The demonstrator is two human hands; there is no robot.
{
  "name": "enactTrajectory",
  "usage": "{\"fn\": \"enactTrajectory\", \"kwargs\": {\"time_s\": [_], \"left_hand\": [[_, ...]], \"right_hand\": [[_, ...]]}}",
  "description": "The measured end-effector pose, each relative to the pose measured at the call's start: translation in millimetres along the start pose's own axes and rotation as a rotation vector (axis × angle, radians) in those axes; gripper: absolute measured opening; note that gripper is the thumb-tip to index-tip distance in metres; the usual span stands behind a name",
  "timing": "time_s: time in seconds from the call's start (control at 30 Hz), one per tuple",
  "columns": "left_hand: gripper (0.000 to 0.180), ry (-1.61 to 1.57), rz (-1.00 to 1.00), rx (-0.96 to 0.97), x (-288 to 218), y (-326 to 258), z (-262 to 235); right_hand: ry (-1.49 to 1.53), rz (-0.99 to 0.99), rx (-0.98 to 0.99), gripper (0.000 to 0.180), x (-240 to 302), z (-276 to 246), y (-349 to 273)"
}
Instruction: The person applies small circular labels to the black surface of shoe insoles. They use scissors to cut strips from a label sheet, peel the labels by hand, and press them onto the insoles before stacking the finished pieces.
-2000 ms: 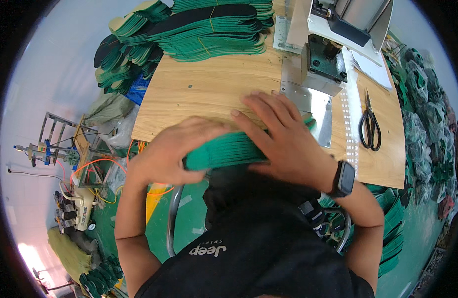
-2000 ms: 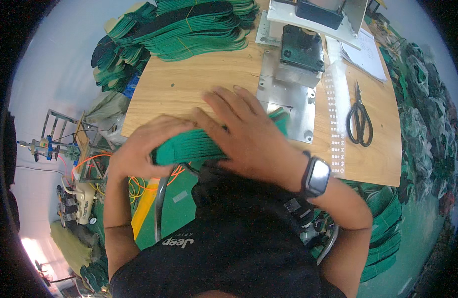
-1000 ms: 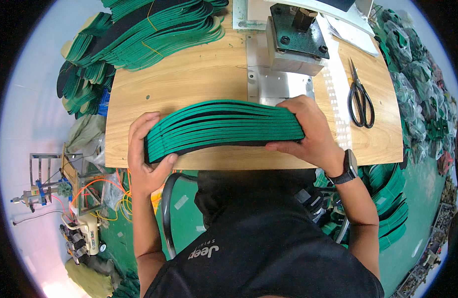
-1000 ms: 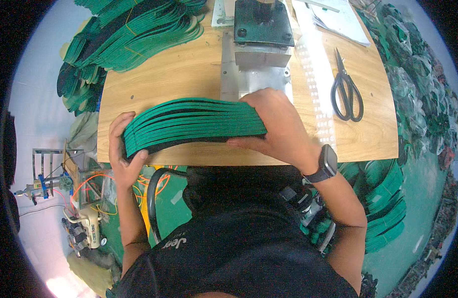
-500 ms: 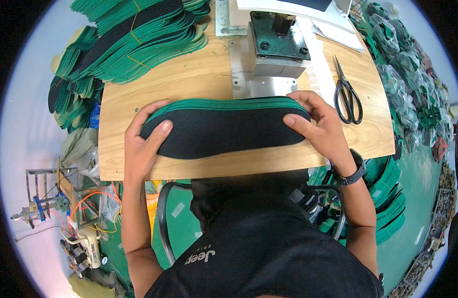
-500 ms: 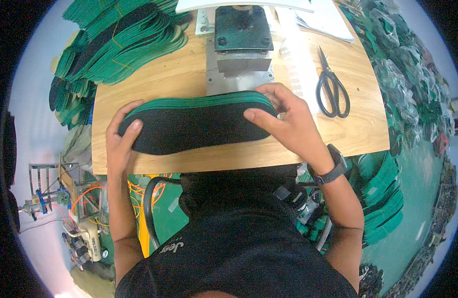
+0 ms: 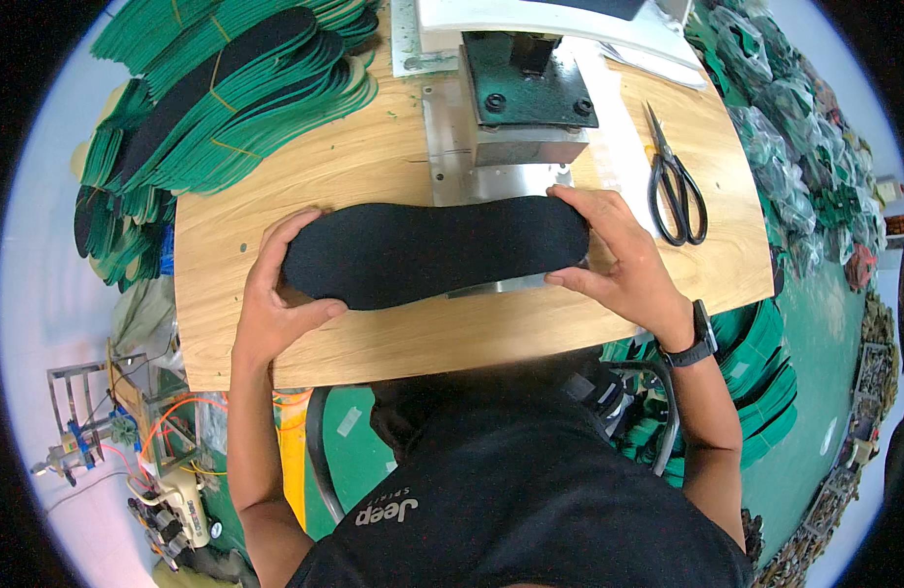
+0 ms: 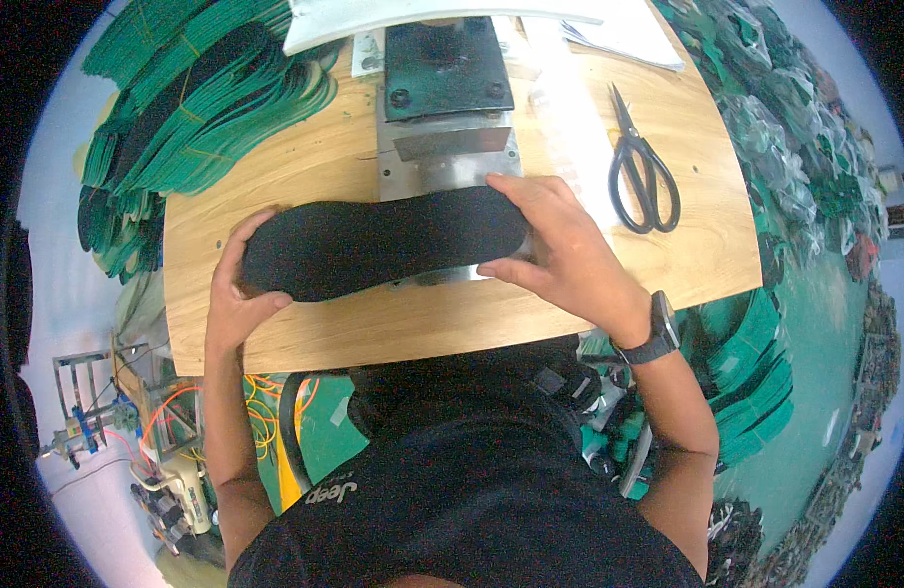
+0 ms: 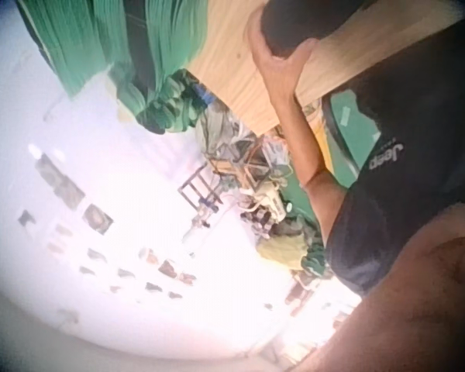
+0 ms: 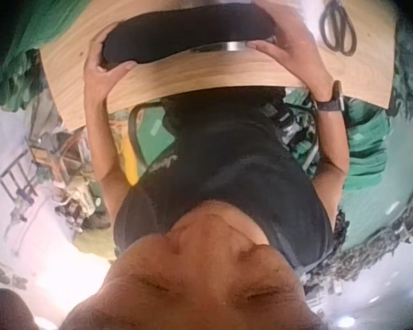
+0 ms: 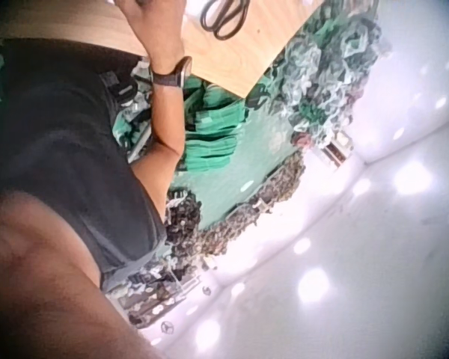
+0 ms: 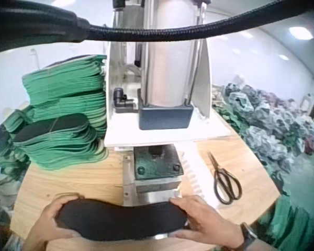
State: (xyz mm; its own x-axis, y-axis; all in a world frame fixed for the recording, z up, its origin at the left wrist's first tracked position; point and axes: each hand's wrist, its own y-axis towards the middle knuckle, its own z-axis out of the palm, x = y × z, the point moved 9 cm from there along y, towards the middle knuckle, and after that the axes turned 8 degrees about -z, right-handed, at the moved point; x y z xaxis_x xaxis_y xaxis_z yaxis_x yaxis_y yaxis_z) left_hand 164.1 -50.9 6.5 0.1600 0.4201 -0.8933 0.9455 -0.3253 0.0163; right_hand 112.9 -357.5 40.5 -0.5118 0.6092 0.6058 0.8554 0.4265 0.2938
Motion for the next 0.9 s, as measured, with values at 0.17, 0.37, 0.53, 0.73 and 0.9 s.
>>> {"fn": "enactTrajectory", "kwargs": {"time_s": [0.17, 0.37, 0.53, 0.73, 0.9], "left_hand": [[0.102, 0.264, 0.12, 0.04, -16.9, -1.2, -2.1], [0.112, 0.318, 0.019, -0.022, 1.4, 11.2, -7.4], [0.109, 0.26, 0.056, -0.038, 2.9, 39.8, -16.4], [0.104, 0.146, 0.053, -0.018, 8.5, 59.9, -19.6], [0.1, 0.12, 0.056, -0.022, 17.0, 64.4, -21.7]], "right_hand": [[-0.002, 0.117, -0.055, 0.079, -7.0, 1.3, -10.8], [-0.082, 0.043, -0.106, 0.074, -13.4, 3.8, -2.5], [-0.128, 0.018, -0.202, 0.063, -22.7, -0.2, 20.7], [-0.194, 0.095, -0.202, 0.054, -38.1, 2.3, 32.9], [-0.142, 0.105, -0.225, 0.052, -42.2, 2.9, 33.9]]}}
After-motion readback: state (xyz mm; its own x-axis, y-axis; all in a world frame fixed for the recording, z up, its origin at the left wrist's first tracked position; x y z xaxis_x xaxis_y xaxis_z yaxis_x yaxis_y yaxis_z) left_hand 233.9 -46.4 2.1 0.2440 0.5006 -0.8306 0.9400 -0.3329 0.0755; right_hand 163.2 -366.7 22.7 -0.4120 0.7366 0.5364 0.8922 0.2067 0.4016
